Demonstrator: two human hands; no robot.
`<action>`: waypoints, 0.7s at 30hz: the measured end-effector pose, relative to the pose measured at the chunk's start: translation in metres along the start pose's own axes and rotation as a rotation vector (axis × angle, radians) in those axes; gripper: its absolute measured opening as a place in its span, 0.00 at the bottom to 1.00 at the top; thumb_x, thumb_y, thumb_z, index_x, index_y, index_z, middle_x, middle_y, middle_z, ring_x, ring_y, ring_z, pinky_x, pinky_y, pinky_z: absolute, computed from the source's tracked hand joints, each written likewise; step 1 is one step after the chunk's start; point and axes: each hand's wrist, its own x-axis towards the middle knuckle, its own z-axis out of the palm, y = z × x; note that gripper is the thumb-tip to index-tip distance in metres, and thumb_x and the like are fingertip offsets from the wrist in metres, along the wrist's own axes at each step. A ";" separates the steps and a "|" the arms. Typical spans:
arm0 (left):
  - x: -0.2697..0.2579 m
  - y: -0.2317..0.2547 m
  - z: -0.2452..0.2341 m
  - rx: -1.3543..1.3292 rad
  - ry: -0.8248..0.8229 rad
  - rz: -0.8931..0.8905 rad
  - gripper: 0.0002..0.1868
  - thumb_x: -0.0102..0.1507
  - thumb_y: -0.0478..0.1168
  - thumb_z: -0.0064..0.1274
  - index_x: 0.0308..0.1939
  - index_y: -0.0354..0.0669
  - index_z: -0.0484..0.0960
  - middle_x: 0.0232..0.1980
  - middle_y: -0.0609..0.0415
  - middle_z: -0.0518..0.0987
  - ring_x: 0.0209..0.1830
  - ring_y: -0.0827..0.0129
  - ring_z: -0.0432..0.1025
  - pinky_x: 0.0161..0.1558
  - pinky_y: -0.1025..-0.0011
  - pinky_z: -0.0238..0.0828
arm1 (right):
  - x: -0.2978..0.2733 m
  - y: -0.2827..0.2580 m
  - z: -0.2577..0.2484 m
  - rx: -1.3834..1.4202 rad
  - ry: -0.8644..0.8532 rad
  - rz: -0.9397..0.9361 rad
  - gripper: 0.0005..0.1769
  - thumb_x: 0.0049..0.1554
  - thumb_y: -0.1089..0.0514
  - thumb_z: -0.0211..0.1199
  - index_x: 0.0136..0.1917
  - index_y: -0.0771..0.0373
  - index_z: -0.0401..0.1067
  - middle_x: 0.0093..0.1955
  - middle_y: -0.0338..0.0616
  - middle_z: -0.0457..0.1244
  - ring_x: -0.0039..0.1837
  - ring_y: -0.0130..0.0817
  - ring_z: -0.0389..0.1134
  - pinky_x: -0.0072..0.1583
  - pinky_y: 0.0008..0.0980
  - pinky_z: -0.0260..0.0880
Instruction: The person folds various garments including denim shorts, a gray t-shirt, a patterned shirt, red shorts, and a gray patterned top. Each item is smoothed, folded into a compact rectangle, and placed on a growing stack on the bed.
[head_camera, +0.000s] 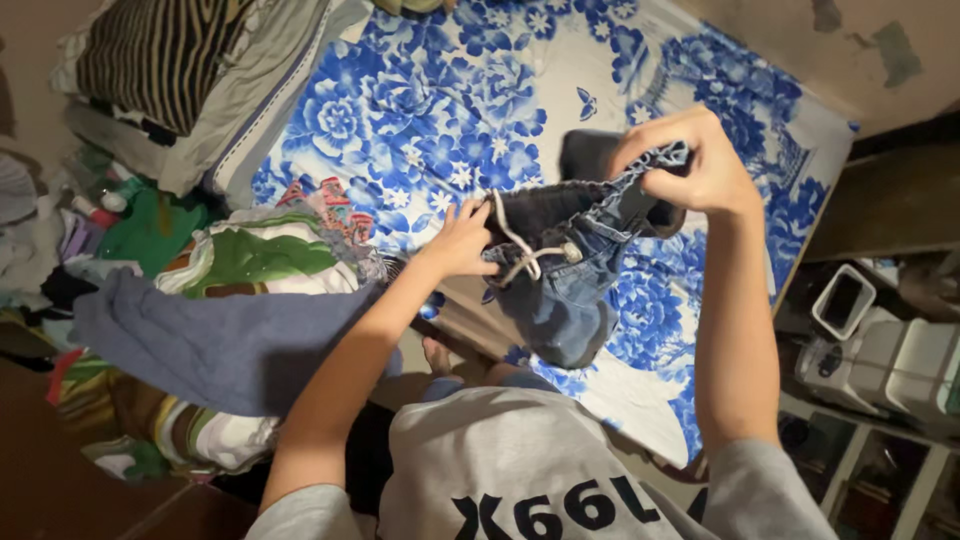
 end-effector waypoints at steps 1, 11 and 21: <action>0.004 -0.003 0.003 -0.083 0.002 -0.040 0.22 0.53 0.55 0.64 0.41 0.43 0.86 0.62 0.41 0.73 0.70 0.47 0.59 0.70 0.40 0.52 | -0.009 0.006 -0.002 -0.041 0.013 0.096 0.18 0.46 0.63 0.56 0.49 0.60 0.80 0.43 0.43 0.72 0.40 0.31 0.71 0.48 0.27 0.71; -0.048 -0.047 -0.066 0.147 0.718 -0.104 0.08 0.60 0.44 0.63 0.37 0.45 0.84 0.57 0.48 0.76 0.59 0.55 0.69 0.61 0.45 0.55 | -0.109 0.060 -0.003 -0.128 0.303 0.627 0.23 0.54 0.62 0.66 0.64 0.59 0.75 0.54 0.44 0.70 0.51 0.34 0.70 0.52 0.35 0.70; -0.024 -0.051 -0.155 -0.473 0.531 -0.808 0.35 0.67 0.51 0.52 0.76 0.42 0.63 0.61 0.33 0.76 0.58 0.41 0.72 0.59 0.52 0.66 | -0.081 0.019 0.053 -0.082 0.054 0.201 0.19 0.52 0.66 0.64 0.57 0.58 0.79 0.55 0.43 0.72 0.57 0.38 0.71 0.61 0.37 0.71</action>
